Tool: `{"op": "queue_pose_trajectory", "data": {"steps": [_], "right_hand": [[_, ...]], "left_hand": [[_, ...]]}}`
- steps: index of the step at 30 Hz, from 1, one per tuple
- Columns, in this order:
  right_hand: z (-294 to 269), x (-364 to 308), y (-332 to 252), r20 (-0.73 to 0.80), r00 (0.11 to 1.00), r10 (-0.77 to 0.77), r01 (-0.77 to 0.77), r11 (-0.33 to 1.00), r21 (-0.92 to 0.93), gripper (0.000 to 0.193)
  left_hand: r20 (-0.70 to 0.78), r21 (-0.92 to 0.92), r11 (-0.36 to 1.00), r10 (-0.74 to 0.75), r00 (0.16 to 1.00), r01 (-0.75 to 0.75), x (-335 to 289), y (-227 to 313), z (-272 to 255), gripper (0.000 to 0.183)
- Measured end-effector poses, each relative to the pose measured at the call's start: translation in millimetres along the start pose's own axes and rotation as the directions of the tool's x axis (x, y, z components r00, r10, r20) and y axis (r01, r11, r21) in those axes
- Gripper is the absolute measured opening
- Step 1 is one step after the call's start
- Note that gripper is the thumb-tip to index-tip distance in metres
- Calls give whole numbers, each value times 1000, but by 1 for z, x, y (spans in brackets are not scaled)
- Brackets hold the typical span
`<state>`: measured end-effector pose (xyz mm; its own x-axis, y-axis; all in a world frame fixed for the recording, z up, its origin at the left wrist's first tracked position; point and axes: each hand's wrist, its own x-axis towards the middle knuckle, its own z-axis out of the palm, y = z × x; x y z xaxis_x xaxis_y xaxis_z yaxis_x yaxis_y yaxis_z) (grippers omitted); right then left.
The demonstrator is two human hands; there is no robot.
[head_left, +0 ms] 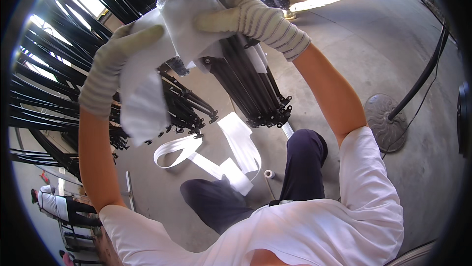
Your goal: The person wraps black metal frames with foam padding and plastic stretch wrap. They secure the foam with the wrap and move along the line of hanging metal parts.
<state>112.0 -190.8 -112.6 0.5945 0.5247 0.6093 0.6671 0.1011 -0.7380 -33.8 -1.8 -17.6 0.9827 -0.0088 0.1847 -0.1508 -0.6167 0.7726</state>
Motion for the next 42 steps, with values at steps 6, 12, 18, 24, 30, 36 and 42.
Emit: {"op": "queue_pose_trajectory", "data": {"steps": [6, 12, 18, 24, 30, 36, 42], "right_hand": [[22, 15, 28, -54, 994, -97, 105, 979, 176, 56], [23, 28, 14, 132, 888, 440, -386, 559, 734, 42], [37, -9, -34, 86, 980, 177, -194, 944, 268, 58], [28, 21, 30, -61, 952, 300, -151, 635, 758, 40], [28, 18, 11, 121, 944, 308, -312, 708, 633, 79], [19, 3, -16, 122, 955, 270, -280, 957, 75, 92], [10, -1, 2, -17, 988, 154, -149, 974, 169, 57]], "left_hand": [[-176, -440, 893, 19, 984, -96, -41, -1, -48, 37], [431, 474, 811, 127, 893, -344, 4, 59, -103, 44], [95, 382, 879, 271, 958, -286, -11, 53, -55, 54], [-35, -473, 731, 541, 840, -491, 34, -4, 2, 65], [-97, -722, 455, 680, 727, -522, 0, -27, 23, 76], [-276, -498, 501, 682, 677, -708, -58, 5, 10, 33], [-680, 25, 753, 495, 541, -658, -107, -56, -79, 32]]}}
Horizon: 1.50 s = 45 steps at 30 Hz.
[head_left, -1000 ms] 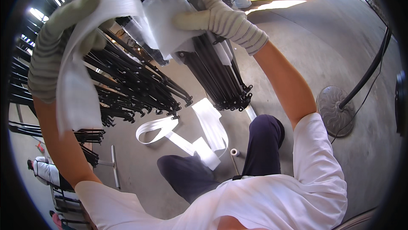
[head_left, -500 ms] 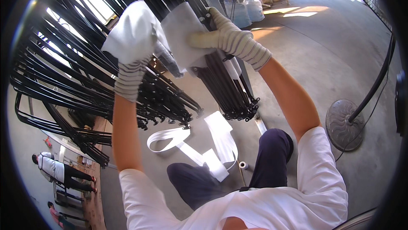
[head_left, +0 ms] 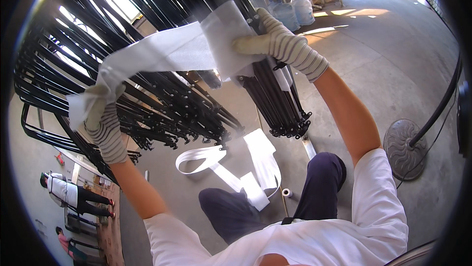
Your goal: The person wraps black metal frames with foam padding and plastic stretch wrap. They secure the foam with the wrap and move along the line of hanging metal parts.
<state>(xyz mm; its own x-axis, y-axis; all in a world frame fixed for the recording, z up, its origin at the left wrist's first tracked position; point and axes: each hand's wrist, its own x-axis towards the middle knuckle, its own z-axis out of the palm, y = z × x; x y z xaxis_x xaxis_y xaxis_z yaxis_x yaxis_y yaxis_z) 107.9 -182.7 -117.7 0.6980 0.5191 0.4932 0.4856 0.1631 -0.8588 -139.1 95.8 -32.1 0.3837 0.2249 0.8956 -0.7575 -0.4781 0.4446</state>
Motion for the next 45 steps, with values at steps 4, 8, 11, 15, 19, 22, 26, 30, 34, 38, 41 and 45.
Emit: {"op": "queue_pose_trajectory", "data": {"steps": [4, 8, 11, 15, 19, 22, 26, 30, 34, 38, 41, 45], "right_hand": [[6, 13, 19, 36, 998, -56, 49, 985, 163, 54], [18, 6, 11, -23, 998, -58, 59, 998, 8, 49], [22, 16, 15, -41, 993, 108, -96, 969, 229, 50], [63, 15, 3, 25, 988, -153, 146, 975, 168, 45], [27, -26, 5, 70, 953, -295, 260, 914, 311, 38], [8, -30, 6, -18, 976, -219, 188, 787, 588, 30], [4, -27, 4, -242, 955, 170, 59, 692, 719, 27], [19, -26, 13, -274, 961, 26, 227, 489, 842, 25], [14, -27, 26, -393, 918, -53, 368, 488, 792, 28], [28, -36, 11, -658, 699, -279, 686, 520, 509, 36], [37, -18, 33, -845, 328, -422, 745, 666, -44, 38], [20, -27, 34, -678, 509, -531, 778, 620, 99, 47]], "left_hand": [[-46, -55, 998, -28, 999, 25, -16, 14, -44, 33], [47, 37, 999, 29, 998, -30, -9, 40, 36, 34], [358, 89, 988, 89, 930, -129, 24, 29, 143, 37], [638, 427, 896, -203, 743, -122, 59, 7, 260, 41], [589, 724, 684, -681, 435, 90, 72, -53, 354, 45], [581, 753, 649, -733, 354, 109, 73, -55, 372, 49], [810, 512, 720, -221, 544, -469, 25, -15, 333, 63], [609, 472, 672, 218, 762, -570, -10, 1, 258, 67], [521, 309, 737, 398, 755, -601, -2, -22, 187, 54], [444, 1, 975, 199, 874, -222, -7, -58, 180, 51], [347, -161, 975, 204, 916, -156, -9, -63, 198, 53], [287, -161, 962, 258, 923, -220, -12, -75, 196, 54]]}}
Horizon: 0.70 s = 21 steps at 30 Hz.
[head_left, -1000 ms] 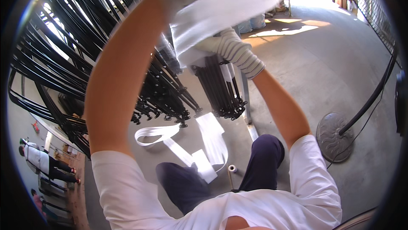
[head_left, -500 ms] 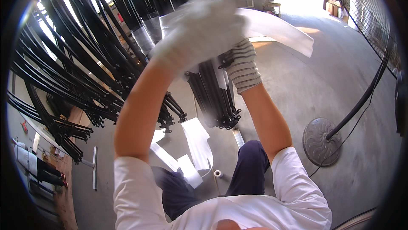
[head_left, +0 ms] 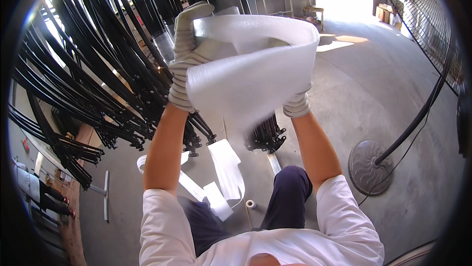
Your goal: The person wraps black metal frames with foam padding and plastic stretch wrap. They secure the foam with the wrap and move along the line of hanging metal parts.
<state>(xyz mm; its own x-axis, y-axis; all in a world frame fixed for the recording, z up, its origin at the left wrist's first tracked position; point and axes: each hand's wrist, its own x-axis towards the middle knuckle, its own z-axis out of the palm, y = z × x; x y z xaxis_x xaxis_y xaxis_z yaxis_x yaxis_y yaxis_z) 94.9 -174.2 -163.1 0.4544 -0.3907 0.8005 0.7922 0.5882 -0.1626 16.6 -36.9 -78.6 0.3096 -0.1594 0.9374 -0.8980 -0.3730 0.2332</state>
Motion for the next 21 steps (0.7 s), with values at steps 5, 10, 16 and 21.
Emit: {"op": "queue_pose_trajectory", "data": {"steps": [5, 10, 16, 21], "right_hand": [[21, 35, -64, 320, 919, 232, -229, 972, -47, 72], [47, 51, -77, 484, 858, -169, 342, 892, -296, 48], [2, 43, -50, 330, 766, -552, 623, 506, -597, 22], [-33, 41, -37, -260, 956, 139, -204, 949, -242, 31]], "left_hand": [[11, 91, 995, -41, 999, 40, -10, 4, -13, 57], [5, 296, 955, 1, 1000, -2, 0, 13, -25, 60], [-26, 611, 749, 342, 939, -256, 46, 4, 22, 64], [-182, 496, 863, 206, 962, -91, 42, -14, 39, 65]]}}
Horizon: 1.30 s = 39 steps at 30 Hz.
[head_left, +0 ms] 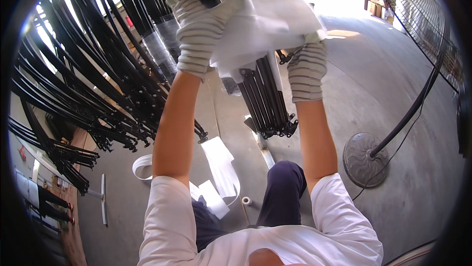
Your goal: The person wraps black metal frames with foam padding and plastic stretch wrap. They secure the foam with the wrap and move along the line of hanging metal parts.
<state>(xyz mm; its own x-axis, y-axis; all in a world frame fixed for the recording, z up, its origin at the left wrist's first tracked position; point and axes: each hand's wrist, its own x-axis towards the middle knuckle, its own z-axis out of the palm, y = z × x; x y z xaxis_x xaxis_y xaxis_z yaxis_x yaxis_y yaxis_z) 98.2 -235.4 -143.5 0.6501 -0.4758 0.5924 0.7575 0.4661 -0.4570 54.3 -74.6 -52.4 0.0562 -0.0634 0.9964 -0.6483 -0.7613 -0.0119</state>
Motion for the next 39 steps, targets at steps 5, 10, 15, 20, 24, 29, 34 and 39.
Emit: {"op": "queue_pose_trajectory", "data": {"steps": [5, 10, 15, 20, 24, 29, 34, 39], "right_hand": [[-7, 4, 1, -116, 782, 612, -566, 776, 278, 35], [-1, 2, 5, -171, 592, 788, -771, 615, 164, 29], [-22, -5, 57, 147, 545, 826, -821, 488, 297, 15], [-33, -4, 89, 475, 286, 832, -949, 313, 24, 12], [-31, -6, 86, 504, 254, 825, -949, 313, -34, 14], [-21, -5, 84, 479, 288, 830, -940, 340, -25, 16], [-13, -10, 70, 388, 360, 848, -926, 376, 36, 20], [-15, 5, 7, 80, 640, 765, -769, 638, 45, 23]], "left_hand": [[392, -752, 219, -610, 689, 622, -9, -11, 0, 54], [553, -732, 118, -473, 686, 671, -17, -39, -2, 60], [606, -642, 35, -588, 535, 766, -42, 8, 11, 65], [587, -702, 5, -563, 582, 713, -44, -8, 23, 64], [602, -692, 6, -548, 581, 722, -42, -19, 17, 62], [626, -660, 39, -524, 577, 750, -37, -34, 6, 61], [659, -602, 55, -529, 535, 797, -37, -38, -2, 59], [699, -521, 77, -533, 476, 850, -39, -35, 13, 58]]}}
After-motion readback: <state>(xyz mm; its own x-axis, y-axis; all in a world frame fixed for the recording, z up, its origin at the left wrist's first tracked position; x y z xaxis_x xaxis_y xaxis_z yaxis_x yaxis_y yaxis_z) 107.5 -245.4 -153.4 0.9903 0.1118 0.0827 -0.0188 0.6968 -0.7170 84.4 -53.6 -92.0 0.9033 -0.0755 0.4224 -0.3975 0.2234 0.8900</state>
